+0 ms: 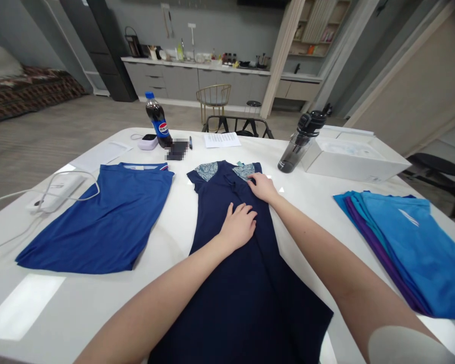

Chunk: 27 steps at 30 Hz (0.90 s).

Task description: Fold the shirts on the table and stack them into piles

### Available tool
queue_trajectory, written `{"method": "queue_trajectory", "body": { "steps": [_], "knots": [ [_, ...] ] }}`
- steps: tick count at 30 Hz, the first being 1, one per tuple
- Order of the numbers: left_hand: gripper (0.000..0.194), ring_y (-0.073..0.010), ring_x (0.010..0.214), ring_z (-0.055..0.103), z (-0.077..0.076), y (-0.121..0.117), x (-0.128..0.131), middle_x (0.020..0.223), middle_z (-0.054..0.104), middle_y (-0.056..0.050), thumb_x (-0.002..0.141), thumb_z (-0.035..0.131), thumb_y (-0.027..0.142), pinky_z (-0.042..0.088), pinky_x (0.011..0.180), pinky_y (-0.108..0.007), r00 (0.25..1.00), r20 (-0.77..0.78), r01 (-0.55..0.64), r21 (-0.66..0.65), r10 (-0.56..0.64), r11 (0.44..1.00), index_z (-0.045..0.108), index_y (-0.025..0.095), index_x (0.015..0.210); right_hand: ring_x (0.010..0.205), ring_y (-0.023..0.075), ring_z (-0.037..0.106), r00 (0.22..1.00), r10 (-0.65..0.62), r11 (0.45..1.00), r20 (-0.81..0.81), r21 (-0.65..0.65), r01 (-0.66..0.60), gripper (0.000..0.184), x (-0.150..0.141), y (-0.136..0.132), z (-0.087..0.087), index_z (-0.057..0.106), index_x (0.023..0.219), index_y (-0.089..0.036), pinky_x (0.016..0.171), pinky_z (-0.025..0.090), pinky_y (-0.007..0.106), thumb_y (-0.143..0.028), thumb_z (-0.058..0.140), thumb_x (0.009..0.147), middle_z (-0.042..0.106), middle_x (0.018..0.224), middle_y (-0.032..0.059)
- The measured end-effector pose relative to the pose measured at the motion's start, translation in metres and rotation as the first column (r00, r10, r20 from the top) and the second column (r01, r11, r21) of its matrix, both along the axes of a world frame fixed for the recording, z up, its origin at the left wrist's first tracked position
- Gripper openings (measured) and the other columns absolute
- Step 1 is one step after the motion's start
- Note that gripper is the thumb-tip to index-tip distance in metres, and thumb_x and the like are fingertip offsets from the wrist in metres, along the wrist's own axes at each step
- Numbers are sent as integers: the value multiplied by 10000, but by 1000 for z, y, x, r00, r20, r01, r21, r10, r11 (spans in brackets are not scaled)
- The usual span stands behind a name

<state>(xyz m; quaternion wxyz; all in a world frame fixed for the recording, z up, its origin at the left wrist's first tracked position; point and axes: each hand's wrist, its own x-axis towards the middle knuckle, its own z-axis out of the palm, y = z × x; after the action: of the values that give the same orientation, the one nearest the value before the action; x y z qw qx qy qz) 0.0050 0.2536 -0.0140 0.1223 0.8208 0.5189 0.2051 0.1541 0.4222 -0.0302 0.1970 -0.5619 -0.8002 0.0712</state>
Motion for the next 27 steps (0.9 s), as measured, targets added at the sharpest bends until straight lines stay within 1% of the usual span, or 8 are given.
{"method": "queue_trajectory", "body": {
  "steps": [3, 6, 10, 14, 17, 22, 25, 27],
  "knots": [
    [303, -259, 1416, 445, -3, -1, -5, 1374, 632, -52, 972, 468, 183, 174, 1237, -658, 997, -47, 56, -2, -56, 998, 664, 256, 1191, 1371, 302, 482, 997, 56, 998, 48, -33, -55, 374, 11, -21, -4, 606, 1363, -250, 1107, 388, 566, -357, 488, 1024, 566, 1462, 104],
    [325, -221, 1348, 499, 3, -9, -9, 1270, 681, -31, 948, 449, 130, 118, 1264, -609, 979, -61, 195, -6, -195, 981, 680, 250, 1144, 1383, 299, 465, 996, 76, 997, 55, -19, -75, 353, 23, -44, -3, 644, 1321, -263, 1117, 383, 553, -387, 526, 1013, 543, 1476, 102],
    [394, -213, 1200, 564, 14, -34, -3, 1184, 678, -49, 897, 460, 104, 203, 1249, -536, 924, -115, 365, -32, -366, 931, 663, 232, 1209, 1223, 278, 567, 992, 116, 993, 43, 10, -116, 269, 41, -82, 6, 730, 1166, -260, 1049, 459, 450, -395, 622, 960, 616, 1294, 97],
    [443, -244, 1150, 551, 21, -65, 13, 1138, 664, -72, 845, 504, 114, 287, 1174, -512, 887, -174, 429, -28, -427, 903, 641, 220, 1252, 1055, 246, 621, 991, 137, 989, 8, -51, -136, 230, 56, -122, 11, 755, 1105, -238, 936, 507, 379, -362, 676, 929, 643, 1124, 90],
    [376, -253, 1088, 550, 26, -85, 21, 1065, 659, -69, 823, 520, 126, 358, 1056, -486, 869, -186, 460, -42, -459, 887, 667, 220, 1156, 948, 203, 636, 980, 194, 971, -44, -130, -198, 175, 64, -150, 12, 766, 1055, -225, 887, 513, 329, -307, 685, 923, 656, 1029, 66],
    [183, -238, 1015, 545, 35, -121, 16, 969, 643, -48, 792, 553, 136, 355, 950, -433, 857, -165, 483, -78, -489, 872, 629, 202, 944, 1101, 242, 617, 974, 225, 969, -3, -108, -224, 228, 67, -193, 18, 751, 1110, -252, 963, 499, 373, -364, 706, 916, 671, 1185, 71],
    [211, -208, 953, 555, 40, -144, 5, 909, 624, -20, 769, 572, 121, 351, 922, -394, 874, -97, 466, -111, -477, 878, 596, 205, 961, 1218, 292, 576, 979, 191, 976, 68, -116, -182, 306, 67, -212, 22, 716, 1203, -274, 1006, 484, 458, -412, 680, 932, 644, 1332, 79],
    [294, -191, 918, 560, 42, -158, -3, 904, 619, -9, 766, 586, 107, 349, 919, -378, 878, -53, 466, -135, -476, 874, 598, 212, 1041, 1274, 318, 547, 982, 161, 981, 102, -128, -148, 343, 67, -221, 24, 688, 1256, -279, 1018, 471, 518, -425, 653, 947, 611, 1405, 85]
  ]
}}
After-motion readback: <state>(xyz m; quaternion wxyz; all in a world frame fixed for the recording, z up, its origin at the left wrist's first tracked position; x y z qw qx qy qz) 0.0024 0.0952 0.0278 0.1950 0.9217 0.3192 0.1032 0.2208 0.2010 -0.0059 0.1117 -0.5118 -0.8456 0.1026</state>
